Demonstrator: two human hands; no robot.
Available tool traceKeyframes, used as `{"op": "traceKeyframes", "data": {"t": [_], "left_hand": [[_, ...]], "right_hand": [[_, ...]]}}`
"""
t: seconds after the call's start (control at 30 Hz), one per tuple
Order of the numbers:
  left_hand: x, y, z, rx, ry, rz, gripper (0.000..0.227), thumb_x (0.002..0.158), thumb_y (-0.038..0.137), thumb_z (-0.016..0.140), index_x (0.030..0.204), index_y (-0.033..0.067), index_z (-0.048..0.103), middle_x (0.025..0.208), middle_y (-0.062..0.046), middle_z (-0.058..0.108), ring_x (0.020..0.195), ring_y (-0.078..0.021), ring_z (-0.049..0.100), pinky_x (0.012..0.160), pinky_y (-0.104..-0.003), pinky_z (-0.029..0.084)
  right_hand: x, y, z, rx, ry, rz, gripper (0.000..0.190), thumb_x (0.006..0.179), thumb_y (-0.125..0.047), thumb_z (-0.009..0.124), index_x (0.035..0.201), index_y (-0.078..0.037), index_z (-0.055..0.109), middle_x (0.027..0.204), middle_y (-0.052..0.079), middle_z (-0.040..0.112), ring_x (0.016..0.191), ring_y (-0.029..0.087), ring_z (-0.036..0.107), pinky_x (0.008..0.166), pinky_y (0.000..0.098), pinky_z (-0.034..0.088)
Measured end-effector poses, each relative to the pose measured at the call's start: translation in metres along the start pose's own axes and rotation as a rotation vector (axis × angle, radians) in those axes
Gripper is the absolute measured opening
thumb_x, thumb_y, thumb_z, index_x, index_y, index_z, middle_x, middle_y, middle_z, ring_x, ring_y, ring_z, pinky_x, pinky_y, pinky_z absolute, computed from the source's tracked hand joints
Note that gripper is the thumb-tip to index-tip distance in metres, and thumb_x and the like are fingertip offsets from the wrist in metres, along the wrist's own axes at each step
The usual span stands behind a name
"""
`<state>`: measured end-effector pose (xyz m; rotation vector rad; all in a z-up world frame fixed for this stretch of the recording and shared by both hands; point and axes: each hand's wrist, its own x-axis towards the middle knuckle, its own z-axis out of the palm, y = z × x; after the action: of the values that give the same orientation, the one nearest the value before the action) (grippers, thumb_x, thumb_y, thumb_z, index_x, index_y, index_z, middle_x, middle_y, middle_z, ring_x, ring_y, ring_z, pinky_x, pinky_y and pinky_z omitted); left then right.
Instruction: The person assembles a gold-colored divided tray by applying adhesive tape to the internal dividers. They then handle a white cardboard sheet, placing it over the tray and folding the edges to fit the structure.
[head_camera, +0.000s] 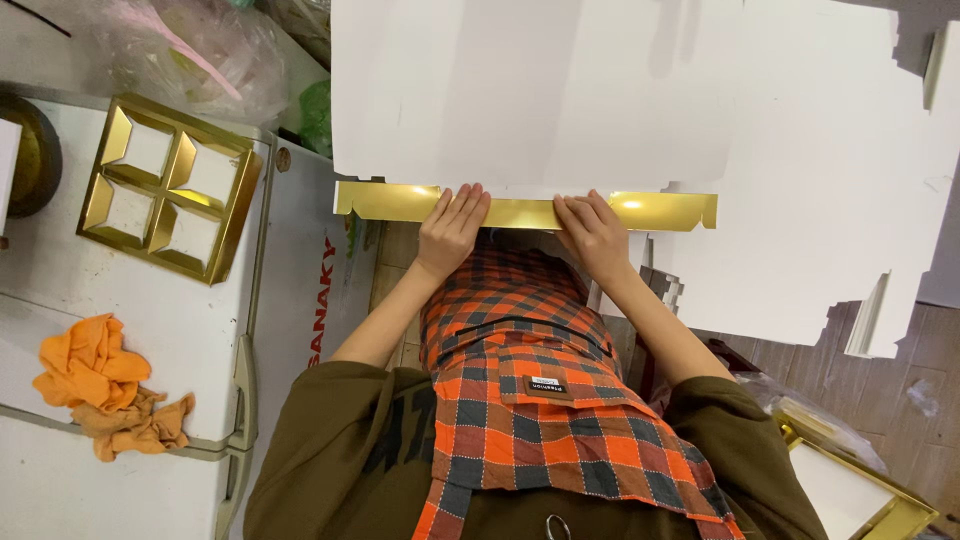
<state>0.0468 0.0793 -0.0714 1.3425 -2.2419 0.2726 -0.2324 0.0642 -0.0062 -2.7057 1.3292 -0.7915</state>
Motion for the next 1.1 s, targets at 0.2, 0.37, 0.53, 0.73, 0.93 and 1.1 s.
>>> {"op": "traceKeyframes", "data": {"t": [0.2,0.37,0.53,0.73,0.93,1.1], "left_hand": [[0.026,0.002,-0.033,-0.221,-0.081,-0.019,0.063,0.079,0.035,0.084,0.128,-0.0002,0.066,0.131,-0.017,0.063,0.124,-0.0320,0.057,0.105,-0.051,0.041],[0.044,-0.003,-0.030,-0.115,-0.034,0.106,0.048,0.075,0.031,0.086,0.115,0.0124,0.069,0.139,-0.008,0.058,0.131,-0.0250,0.054,0.111,-0.046,0.042],[0.060,-0.011,-0.023,-0.169,-0.132,0.160,0.037,0.081,0.028,0.086,0.107,0.0067,0.069,0.114,-0.007,0.067,0.104,-0.0232,0.062,0.089,-0.039,0.049],[0.110,-0.034,-0.014,-0.345,-0.447,0.050,0.028,0.097,0.029,0.079,0.093,0.0072,0.062,0.084,-0.008,0.069,0.081,-0.0287,0.069,0.067,-0.042,0.052],[0.134,-0.041,-0.023,-0.409,-0.520,0.098,0.042,0.080,0.032,0.084,0.091,0.0030,0.057,0.079,-0.012,0.069,0.077,-0.0346,0.070,0.060,-0.046,0.053],[0.118,-0.035,-0.015,-0.359,-0.416,0.143,0.037,0.080,0.026,0.084,0.090,0.0043,0.055,0.079,-0.010,0.067,0.076,-0.0302,0.069,0.059,-0.041,0.054]], "right_hand": [[0.006,0.009,-0.006,0.096,-0.030,-0.024,0.075,0.078,-0.042,0.089,0.136,-0.001,0.063,0.128,0.014,0.062,0.117,0.034,0.057,0.098,0.0472,0.045],[0.021,0.024,-0.008,-0.024,-0.066,-0.052,0.063,0.074,-0.029,0.086,0.130,-0.007,0.068,0.137,0.012,0.062,0.124,0.031,0.059,0.104,0.0469,0.045],[0.038,0.039,-0.019,0.023,-0.103,-0.092,0.042,0.078,-0.031,0.084,0.110,-0.007,0.070,0.120,0.009,0.067,0.114,0.029,0.061,0.098,0.0451,0.048],[0.077,0.061,-0.013,0.011,-0.464,-0.026,0.030,0.091,-0.036,0.079,0.099,-0.010,0.066,0.090,0.004,0.069,0.088,0.025,0.068,0.070,0.0409,0.053],[0.103,0.068,-0.006,0.014,-0.679,0.034,0.043,0.080,-0.043,0.081,0.089,-0.008,0.058,0.083,0.006,0.069,0.080,0.030,0.069,0.066,0.0434,0.054],[0.087,0.069,-0.005,0.023,-0.580,-0.004,0.039,0.082,-0.040,0.080,0.085,-0.008,0.058,0.081,0.005,0.068,0.081,0.028,0.069,0.066,0.0421,0.054]]}}
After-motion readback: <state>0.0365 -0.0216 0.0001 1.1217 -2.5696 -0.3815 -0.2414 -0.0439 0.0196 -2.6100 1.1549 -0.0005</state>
